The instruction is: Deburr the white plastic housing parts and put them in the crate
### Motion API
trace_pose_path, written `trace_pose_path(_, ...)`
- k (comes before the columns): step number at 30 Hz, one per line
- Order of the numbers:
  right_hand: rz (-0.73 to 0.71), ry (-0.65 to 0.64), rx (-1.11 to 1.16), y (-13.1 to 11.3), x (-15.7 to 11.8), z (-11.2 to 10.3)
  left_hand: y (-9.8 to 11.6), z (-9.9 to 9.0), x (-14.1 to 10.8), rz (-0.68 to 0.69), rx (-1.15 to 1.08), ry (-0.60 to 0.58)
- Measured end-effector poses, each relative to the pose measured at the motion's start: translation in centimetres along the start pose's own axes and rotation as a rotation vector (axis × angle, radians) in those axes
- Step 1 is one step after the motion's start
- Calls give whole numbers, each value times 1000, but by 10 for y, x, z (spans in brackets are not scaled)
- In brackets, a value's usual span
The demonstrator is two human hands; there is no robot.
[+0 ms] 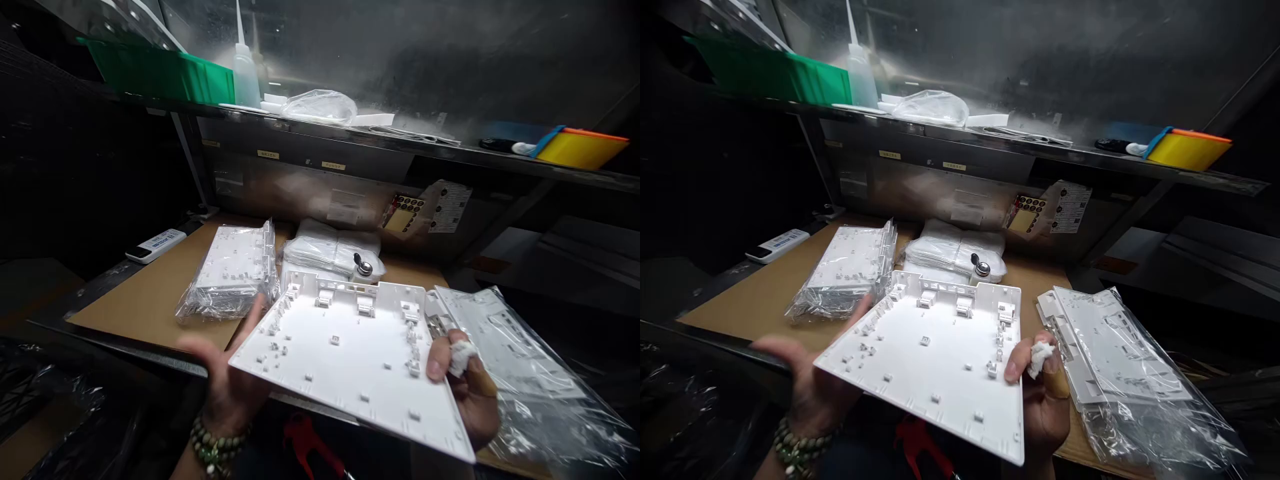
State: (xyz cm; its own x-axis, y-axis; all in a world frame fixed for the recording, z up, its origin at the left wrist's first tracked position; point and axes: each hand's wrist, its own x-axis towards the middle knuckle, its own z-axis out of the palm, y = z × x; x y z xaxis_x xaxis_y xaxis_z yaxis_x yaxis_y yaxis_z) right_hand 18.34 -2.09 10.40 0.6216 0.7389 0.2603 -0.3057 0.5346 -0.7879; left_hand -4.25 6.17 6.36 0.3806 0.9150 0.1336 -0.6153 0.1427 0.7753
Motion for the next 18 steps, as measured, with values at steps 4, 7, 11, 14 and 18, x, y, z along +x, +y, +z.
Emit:
trace_pose_path(4,-10,-107,-89,1,5,-26,-3,-3,8,-506,-443,-138)
trace_pose_path(7,-101,-62,-426,2,15,-52,3,-4,12,-523,-511,-99)
trace_pose_path(11,-424,-154,-794,-1,3,-37,12,20,16,-469,-545,189)
trace_pose_path(14,-443,-553,-860,6,-29,9,12,47,17,-323,-540,328)
trace_pose_path(18,-472,-719,-790,24,-59,54,14,64,14,-274,-580,254)
